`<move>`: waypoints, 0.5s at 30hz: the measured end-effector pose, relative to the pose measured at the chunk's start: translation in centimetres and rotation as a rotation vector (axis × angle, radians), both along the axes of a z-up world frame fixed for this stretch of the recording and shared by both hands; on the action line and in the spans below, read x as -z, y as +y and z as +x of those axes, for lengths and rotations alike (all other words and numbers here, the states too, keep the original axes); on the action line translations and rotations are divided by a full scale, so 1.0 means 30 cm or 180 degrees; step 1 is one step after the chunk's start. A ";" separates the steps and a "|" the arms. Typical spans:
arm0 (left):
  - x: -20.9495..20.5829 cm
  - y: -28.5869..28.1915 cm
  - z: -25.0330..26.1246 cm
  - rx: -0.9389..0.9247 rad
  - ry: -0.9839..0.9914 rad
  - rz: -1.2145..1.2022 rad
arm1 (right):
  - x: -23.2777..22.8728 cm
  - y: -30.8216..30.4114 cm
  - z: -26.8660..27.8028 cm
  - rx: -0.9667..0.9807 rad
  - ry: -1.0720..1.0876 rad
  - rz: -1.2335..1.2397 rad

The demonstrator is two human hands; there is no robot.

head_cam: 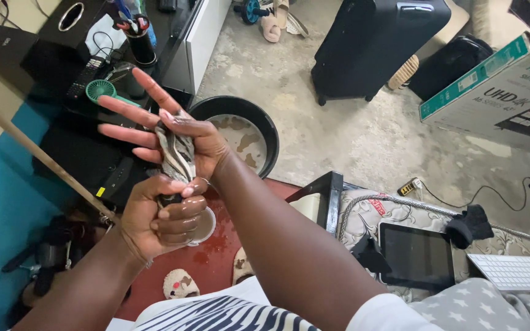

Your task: Cleaning a chair and a desk by wringing out a wet cloth in a bucket and wiping the surfaces.

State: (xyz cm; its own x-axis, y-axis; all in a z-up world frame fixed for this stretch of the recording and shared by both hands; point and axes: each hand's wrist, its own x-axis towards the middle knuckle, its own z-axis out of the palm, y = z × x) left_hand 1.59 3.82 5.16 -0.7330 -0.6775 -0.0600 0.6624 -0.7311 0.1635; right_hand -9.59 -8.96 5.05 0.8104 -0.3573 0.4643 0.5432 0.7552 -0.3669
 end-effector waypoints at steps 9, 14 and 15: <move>-0.067 -0.071 0.011 0.0034 -0.2489 0.0214 | -0.145 -0.036 0.044 0.0690 0.2781 0.0017; 0.006 -0.088 -0.016 0.0036 -0.3596 -0.0111 | -0.143 0.012 0.094 0.1426 0.3571 -0.0613; 0.020 -0.092 -0.030 -0.0083 -0.4016 -0.0036 | -0.133 0.021 0.105 0.1732 0.3849 -0.0936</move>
